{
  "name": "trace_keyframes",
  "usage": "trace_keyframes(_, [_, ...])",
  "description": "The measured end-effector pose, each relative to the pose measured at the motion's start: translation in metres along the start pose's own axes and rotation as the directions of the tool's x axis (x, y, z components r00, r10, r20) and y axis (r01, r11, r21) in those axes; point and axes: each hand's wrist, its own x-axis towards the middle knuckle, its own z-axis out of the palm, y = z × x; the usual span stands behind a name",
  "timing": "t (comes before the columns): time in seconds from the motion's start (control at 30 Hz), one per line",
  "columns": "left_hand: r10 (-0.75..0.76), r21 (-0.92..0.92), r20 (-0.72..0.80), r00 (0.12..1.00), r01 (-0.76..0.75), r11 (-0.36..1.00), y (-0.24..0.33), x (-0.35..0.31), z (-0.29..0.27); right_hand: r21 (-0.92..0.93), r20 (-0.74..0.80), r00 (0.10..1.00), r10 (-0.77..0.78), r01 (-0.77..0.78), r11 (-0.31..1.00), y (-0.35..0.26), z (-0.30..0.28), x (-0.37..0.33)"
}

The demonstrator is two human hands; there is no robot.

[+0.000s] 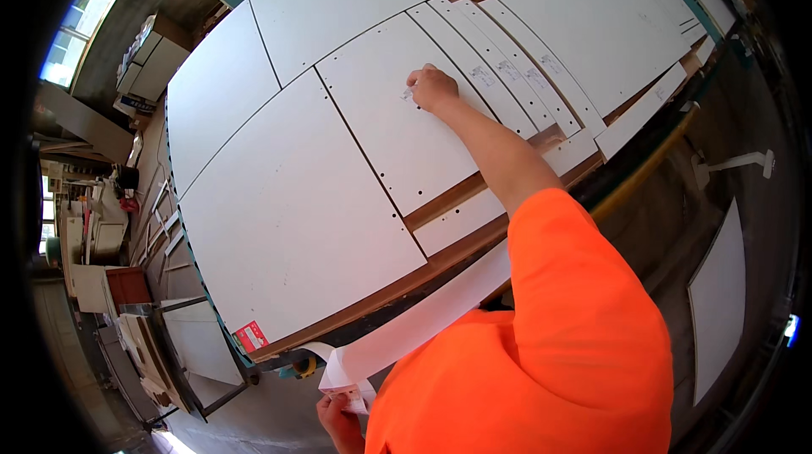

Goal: The person peels stickers from a roll and applies them to the surface of several white boards on a workbench.

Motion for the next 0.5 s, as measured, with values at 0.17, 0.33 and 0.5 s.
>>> trace_keyframes(0.17, [0.013, 0.007, 0.033, 0.999, -0.013, 1.0, 0.01, 0.013, 0.019, 0.048, 0.012, 1.0, 0.002, -0.003, 0.999, -0.018, -0.016, -0.015])
trace_keyframes(0.33, [-0.028, 0.062, 0.091, 0.995, 0.022, 0.998, 0.019, 0.021, 0.039, 0.035, 0.112, 0.992, 0.053, -0.057, 0.998, -0.038, -0.053, -0.028])
trace_keyframes(0.5, [-0.055, 0.055, 0.139, 0.989, 0.048, 0.997, 0.015, 0.029, 0.041, 0.041, 0.211, 0.974, 0.083, -0.093, 0.995, -0.047, -0.07, -0.026])
